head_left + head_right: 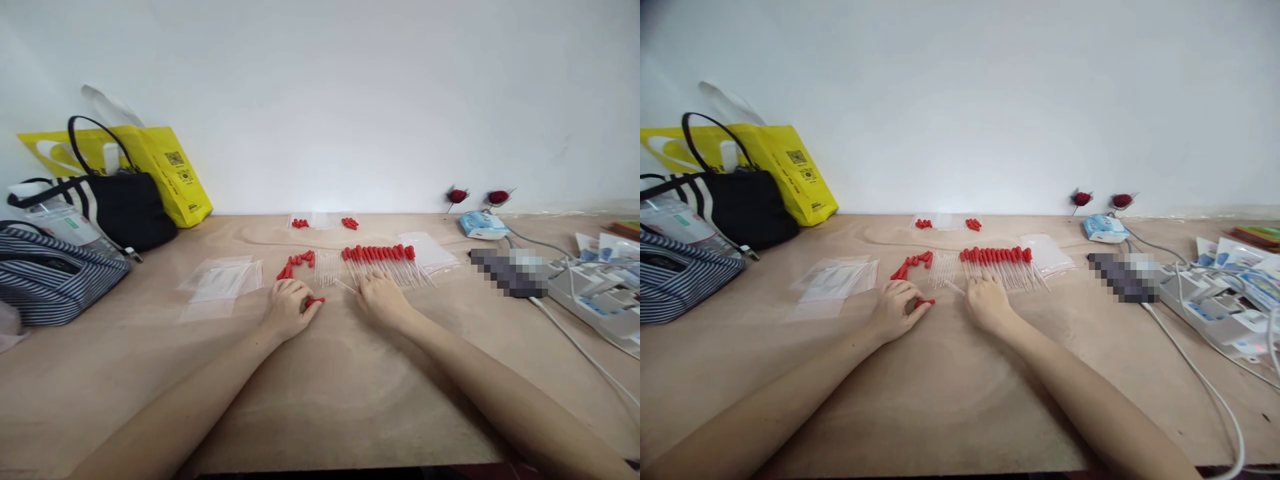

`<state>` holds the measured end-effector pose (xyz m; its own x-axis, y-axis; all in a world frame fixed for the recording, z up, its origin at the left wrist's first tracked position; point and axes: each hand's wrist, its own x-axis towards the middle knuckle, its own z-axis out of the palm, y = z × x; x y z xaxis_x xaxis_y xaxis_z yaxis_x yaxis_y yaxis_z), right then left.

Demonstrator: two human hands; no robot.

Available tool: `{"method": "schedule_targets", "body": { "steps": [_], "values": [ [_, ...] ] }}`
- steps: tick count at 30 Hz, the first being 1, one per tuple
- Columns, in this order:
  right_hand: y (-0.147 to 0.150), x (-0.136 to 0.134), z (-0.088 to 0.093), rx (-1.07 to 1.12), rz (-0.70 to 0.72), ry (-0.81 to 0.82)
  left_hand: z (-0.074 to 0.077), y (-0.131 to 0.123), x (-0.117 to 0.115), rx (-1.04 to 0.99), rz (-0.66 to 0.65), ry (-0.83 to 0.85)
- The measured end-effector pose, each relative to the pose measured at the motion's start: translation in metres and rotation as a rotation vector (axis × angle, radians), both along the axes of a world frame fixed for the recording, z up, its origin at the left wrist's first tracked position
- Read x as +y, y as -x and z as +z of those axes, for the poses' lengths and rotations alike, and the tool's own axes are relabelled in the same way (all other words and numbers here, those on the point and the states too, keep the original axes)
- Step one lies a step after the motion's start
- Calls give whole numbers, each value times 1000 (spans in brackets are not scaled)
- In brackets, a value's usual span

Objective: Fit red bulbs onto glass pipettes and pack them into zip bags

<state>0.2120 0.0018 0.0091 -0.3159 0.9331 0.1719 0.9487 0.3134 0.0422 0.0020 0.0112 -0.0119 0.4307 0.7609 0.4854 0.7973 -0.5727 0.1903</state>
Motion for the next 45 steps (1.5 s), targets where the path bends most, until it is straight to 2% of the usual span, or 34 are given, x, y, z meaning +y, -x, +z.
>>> {"method": "schedule_targets", "body": {
  "steps": [2, 6, 10, 14, 19, 25, 29, 34, 45],
  "values": [
    [-15, -11, -6, -42, 104, -78, 2, -3, -4, 6, -94, 20],
    [-37, -22, -16, -62, 156, -144, 2, -9, -10, 2, -179, 45],
    [-44, -23, -19, 119, 180, -151, -4, -8, -9, 10, -210, 18],
    [-40, -19, -27, 373, 247, -145, -7, -7, -7, 29, -213, 9],
    [-33, -17, -39, 504, 272, -159, -8, -9, -9, 19, -226, 10],
    [-25, -30, -31, 453, 234, -278, -6, -17, -14, -28, -198, 14],
    [-17, -36, -24, 470, 189, -271, -5, -20, -16, -33, -179, 41],
    [-9, -38, -25, 499, 186, -265, -5, -20, -16, -52, -178, 32],
    [1, -39, -30, 484, 285, -307, -3, -23, -18, -119, -181, 72]
  ]
}}
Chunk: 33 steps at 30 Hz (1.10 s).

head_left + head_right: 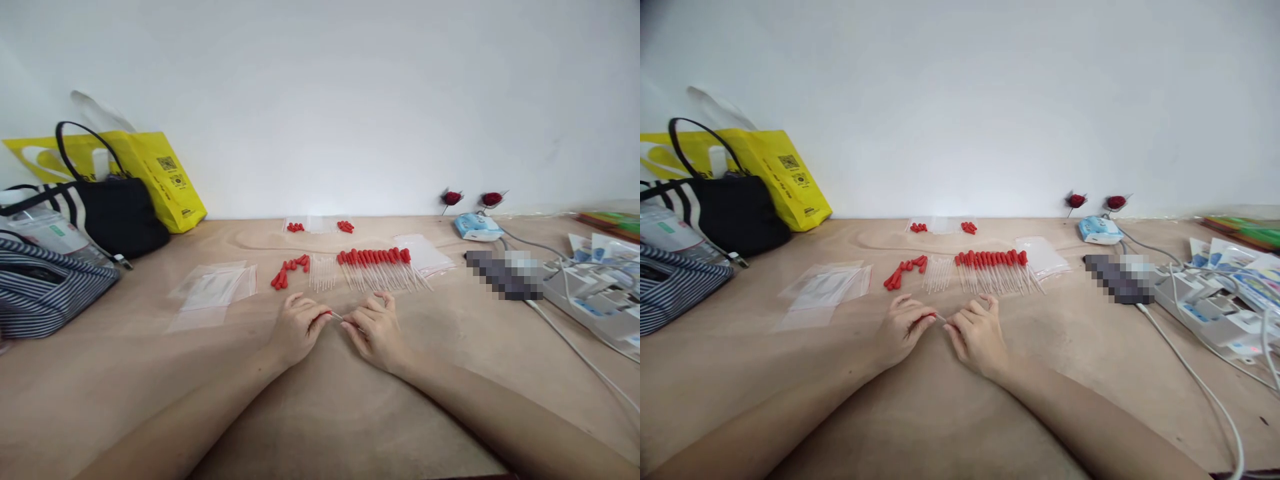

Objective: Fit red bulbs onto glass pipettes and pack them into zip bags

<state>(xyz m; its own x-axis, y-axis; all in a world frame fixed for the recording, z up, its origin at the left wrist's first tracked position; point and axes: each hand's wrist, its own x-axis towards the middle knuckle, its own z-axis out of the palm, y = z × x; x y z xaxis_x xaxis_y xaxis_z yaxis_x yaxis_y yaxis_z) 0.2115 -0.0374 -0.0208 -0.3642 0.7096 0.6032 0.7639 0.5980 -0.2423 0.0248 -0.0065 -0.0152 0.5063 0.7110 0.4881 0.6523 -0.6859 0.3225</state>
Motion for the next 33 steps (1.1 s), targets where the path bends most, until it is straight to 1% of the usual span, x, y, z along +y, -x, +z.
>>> {"method": "schedule_targets", "body": {
  "steps": [4, 8, 13, 21, 26, 31, 33],
  "values": [
    [-3, 2, 0, -4, 84, -34, 4, 2, -3, 15, -52, 29],
    [-8, 5, 1, -43, 147, -78, 6, 3, -7, 75, -128, 11],
    [-7, 3, 1, -47, 138, -103, 6, 1, -10, 83, -167, -58],
    [3, 2, -2, -10, 157, -55, 4, -1, -10, 57, -198, -108],
    [0, 5, 0, -29, 174, 3, 4, 0, -7, 38, -186, -91],
    [-13, 8, 4, -15, 146, 37, 4, 6, -2, 22, -113, -38],
    [-17, 7, 4, -14, 147, 33, 4, 9, 0, 20, -104, -16]
  ]
}}
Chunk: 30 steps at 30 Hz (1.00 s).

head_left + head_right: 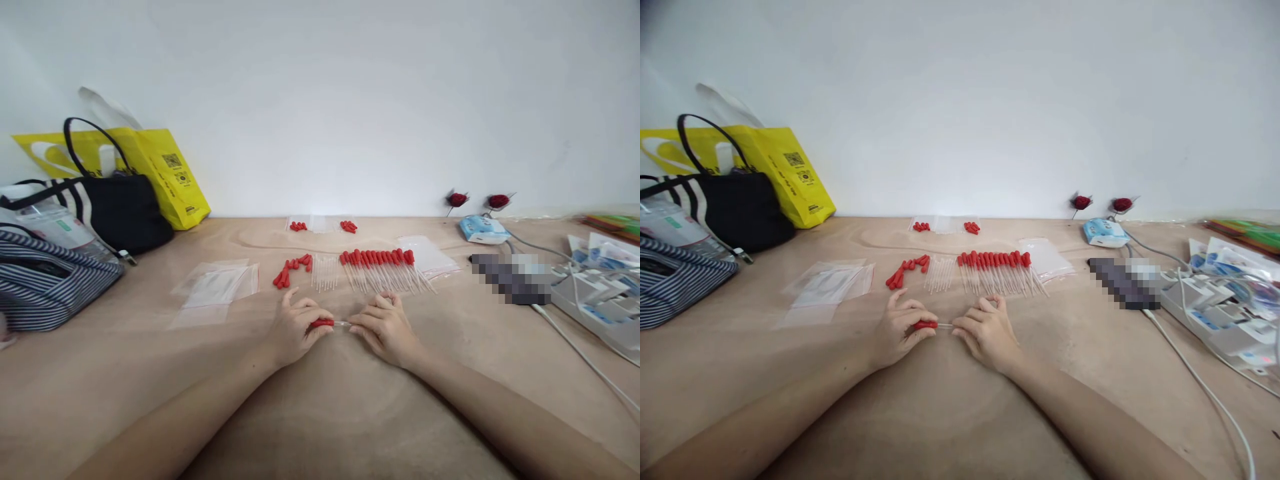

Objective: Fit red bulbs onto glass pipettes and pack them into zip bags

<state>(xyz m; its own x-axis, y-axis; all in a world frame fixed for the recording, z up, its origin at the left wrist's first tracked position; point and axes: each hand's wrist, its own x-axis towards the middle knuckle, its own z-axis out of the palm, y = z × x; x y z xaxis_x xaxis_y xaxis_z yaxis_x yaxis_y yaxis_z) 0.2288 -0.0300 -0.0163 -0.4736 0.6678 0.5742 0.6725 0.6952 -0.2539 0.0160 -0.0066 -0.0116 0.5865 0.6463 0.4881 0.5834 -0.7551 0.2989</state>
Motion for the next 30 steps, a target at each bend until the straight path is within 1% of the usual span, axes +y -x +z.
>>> {"method": "schedule_targets", "body": {
  "steps": [6, 11, 15, 18, 22, 27, 30],
  "values": [
    [1, -4, -4, 25, 10, -40, 1, -2, -2, -12, -27, -7],
    [6, -3, -7, 69, 40, -37, 5, -6, -8, -61, -46, 10],
    [7, -3, -8, 57, 72, -57, 6, -6, -9, -53, -61, 25],
    [7, -3, -7, 43, 70, -54, 5, -7, -9, -53, -58, 16],
    [7, -2, -5, 1, 47, -51, 5, -5, -6, -55, -39, 6],
    [2, 1, 4, -103, 5, -74, 5, 3, 1, -38, -4, -21],
    [0, 0, 6, -181, 12, -56, 4, 5, 3, -18, -18, -29]
  ]
}}
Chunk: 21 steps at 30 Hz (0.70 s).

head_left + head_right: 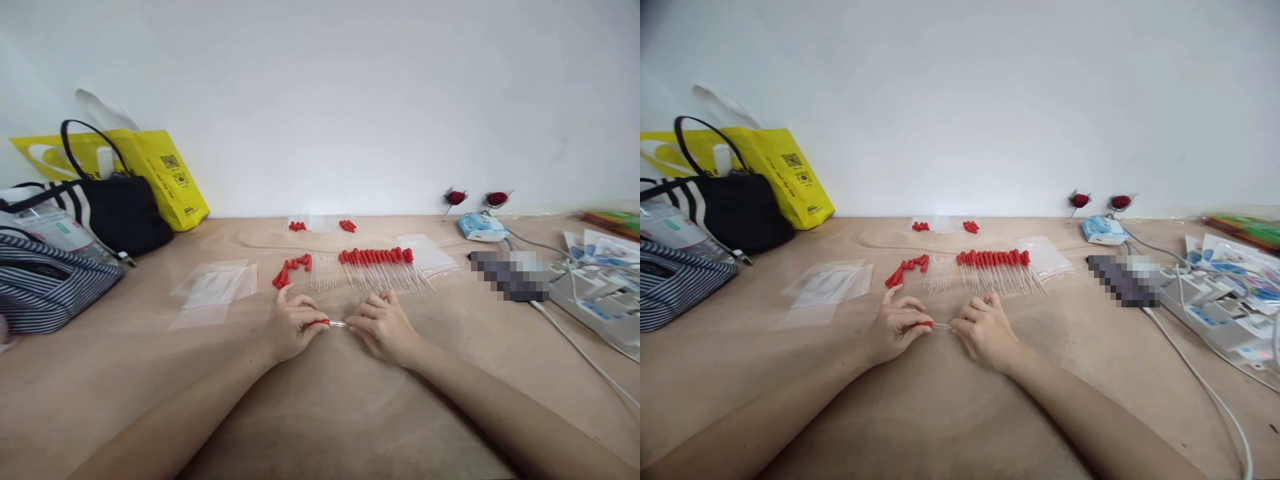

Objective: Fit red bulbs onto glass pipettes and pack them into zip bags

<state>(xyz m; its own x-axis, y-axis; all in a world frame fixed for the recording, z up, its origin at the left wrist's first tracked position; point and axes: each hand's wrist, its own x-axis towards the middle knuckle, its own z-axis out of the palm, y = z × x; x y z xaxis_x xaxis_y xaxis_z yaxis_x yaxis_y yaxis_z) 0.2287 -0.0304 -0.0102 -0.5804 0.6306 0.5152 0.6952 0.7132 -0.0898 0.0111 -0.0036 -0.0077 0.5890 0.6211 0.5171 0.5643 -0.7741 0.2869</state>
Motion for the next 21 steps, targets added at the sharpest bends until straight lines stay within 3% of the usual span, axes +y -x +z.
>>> {"method": "schedule_targets", "body": {
  "steps": [2, 4, 9, 13, 21],
  "values": [
    [0, 1, 0, -32, -8, 31, -1, 1, 1, 7, 22, -7],
    [1, 5, -1, -6, -64, 68, -1, 3, 4, -15, 130, -28],
    [11, 38, -1, 228, -456, 153, -1, 17, 18, -59, 498, -63],
    [24, 68, 0, 190, -672, 177, 0, 28, 28, 36, 693, -27],
    [29, 81, -3, 80, -748, 202, -2, 33, 37, 148, 777, -39]
  ]
}}
